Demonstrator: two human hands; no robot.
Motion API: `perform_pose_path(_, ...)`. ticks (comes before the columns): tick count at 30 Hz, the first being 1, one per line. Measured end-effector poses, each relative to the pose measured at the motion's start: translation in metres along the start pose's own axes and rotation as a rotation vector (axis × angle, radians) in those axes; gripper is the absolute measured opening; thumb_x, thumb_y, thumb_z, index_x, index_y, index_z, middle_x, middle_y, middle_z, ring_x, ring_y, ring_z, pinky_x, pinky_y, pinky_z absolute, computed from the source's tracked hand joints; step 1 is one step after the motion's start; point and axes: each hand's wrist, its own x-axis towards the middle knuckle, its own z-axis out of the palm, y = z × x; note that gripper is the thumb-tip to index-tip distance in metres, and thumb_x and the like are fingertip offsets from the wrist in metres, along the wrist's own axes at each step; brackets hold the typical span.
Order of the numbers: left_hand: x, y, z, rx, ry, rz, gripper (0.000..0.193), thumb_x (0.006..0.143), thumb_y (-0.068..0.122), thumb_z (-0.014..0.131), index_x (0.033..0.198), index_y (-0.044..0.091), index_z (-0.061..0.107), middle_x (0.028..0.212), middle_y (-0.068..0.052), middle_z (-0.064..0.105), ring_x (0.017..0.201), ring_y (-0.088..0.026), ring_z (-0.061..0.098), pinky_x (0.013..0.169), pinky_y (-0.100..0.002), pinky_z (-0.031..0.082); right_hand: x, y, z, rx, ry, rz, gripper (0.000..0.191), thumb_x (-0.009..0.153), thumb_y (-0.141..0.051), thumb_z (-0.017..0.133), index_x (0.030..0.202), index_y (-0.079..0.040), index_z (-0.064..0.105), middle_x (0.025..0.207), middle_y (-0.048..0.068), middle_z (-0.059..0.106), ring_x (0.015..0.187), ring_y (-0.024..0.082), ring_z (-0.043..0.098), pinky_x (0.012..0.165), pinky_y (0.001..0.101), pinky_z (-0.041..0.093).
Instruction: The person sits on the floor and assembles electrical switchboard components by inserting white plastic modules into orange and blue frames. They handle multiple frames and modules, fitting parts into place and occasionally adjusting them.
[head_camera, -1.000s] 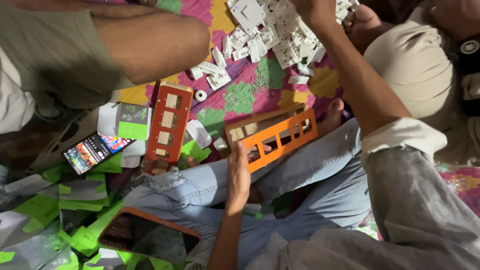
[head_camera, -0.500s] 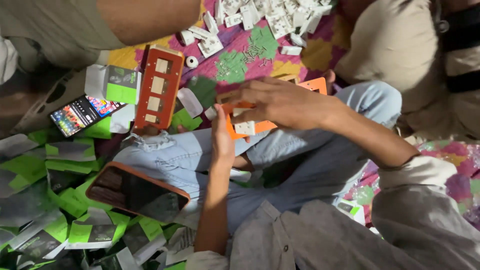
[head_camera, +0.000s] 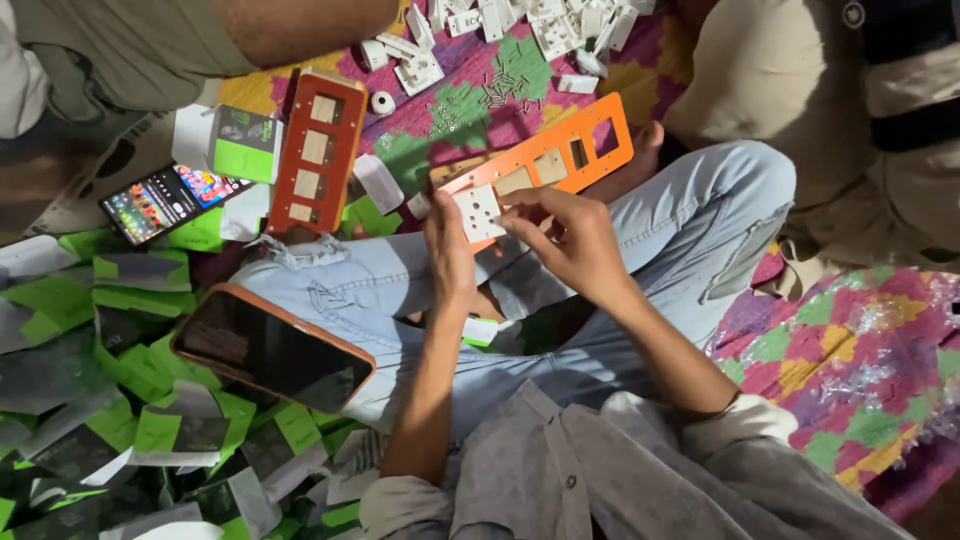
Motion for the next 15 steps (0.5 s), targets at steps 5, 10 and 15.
perform_pose_path(5,-0.007,0.002,0.005,0.014,-0.071,0.098,0.038,0.104,0.029,0.066,0.125,-0.002,0.062,0.100,-0.007,0.069,0.079,-0.013,0.066,0.056,-0.027,0.052,-0.004,0.001,0.010,-0.162,0.123,-0.073,0.020,0.089,-0.013,0.081,0.106,-0.005,0.075,0.085,0.009,0.069,0.070,0.015,0.066,0.059,0.0277,0.051)
perform_pose_path(10,-0.012,0.020,0.017,-0.006,-0.148,0.010,0.032,0.096,0.016,0.072,0.123,0.000,0.063,0.093,-0.006,0.069,0.065,-0.012,0.063,0.046,-0.027,0.050,0.014,0.018,-0.011,-0.202,0.125,-0.168,0.012,0.090,-0.011,0.080,0.099,-0.005,0.075,0.083,0.009,0.064,0.072,0.018,0.066,0.064,0.0320,0.052)
perform_pose_path(15,-0.012,0.019,0.022,0.102,-0.114,-0.113,0.035,0.094,0.017,0.072,0.124,0.003,0.062,0.089,-0.006,0.068,0.059,-0.012,0.062,0.042,-0.027,0.049,0.108,0.074,-0.037,-0.541,0.066,-0.353,0.010,0.098,-0.017,0.076,0.103,-0.009,0.078,0.090,0.010,0.069,0.087,0.030,0.067,0.075,0.0442,0.052)
